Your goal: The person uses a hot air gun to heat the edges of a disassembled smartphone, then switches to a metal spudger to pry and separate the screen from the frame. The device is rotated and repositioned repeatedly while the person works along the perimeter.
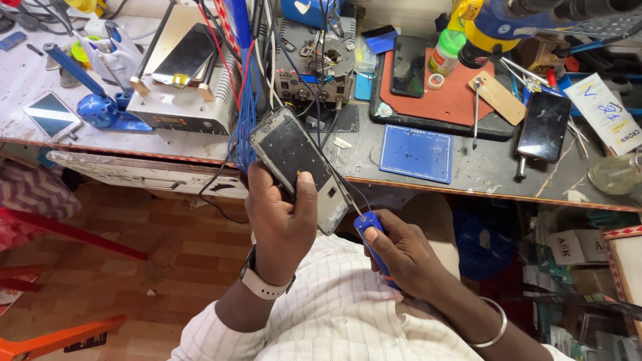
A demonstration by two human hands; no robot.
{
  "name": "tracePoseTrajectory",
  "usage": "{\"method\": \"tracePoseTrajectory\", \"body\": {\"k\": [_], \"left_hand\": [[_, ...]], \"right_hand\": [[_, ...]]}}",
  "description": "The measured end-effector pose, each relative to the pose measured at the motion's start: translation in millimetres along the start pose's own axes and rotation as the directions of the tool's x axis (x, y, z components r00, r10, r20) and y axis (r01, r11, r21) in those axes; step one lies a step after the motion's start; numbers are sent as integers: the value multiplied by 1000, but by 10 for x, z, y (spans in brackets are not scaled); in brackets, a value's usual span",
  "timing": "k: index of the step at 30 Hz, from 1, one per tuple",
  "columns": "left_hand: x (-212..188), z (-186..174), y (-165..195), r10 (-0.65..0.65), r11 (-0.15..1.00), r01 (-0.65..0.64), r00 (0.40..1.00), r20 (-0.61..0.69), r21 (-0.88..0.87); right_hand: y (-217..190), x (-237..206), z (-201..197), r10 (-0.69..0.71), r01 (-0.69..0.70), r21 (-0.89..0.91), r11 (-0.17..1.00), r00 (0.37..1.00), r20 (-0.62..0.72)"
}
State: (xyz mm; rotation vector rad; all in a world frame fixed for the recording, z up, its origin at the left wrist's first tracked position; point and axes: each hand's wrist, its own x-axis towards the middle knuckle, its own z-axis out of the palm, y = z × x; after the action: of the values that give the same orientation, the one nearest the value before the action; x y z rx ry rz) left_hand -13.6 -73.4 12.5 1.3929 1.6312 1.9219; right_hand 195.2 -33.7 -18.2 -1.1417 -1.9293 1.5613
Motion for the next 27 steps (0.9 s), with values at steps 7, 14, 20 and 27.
{"method": "tracePoseTrajectory", "body": {"k": [7,14,20,27], "left_hand": [[13,16,-23,27,999,-26,1000,12,-32],[2,24,-55,11,998,-11,1000,6,-54],[-13,25,-81,1,996,0,1000,12,-90],[-18,27,-90,-7,992,9,1000,13,-127]], "right_hand": [[13,23,0,-7,8,12,1000,1000,-10],[32,14,-3,-18,18,11,1000,1000,0],[34,13,-2,-16,16,16,1000,1000,-3],[43,8,-5,-21,21,27,999,1000,6]]}}
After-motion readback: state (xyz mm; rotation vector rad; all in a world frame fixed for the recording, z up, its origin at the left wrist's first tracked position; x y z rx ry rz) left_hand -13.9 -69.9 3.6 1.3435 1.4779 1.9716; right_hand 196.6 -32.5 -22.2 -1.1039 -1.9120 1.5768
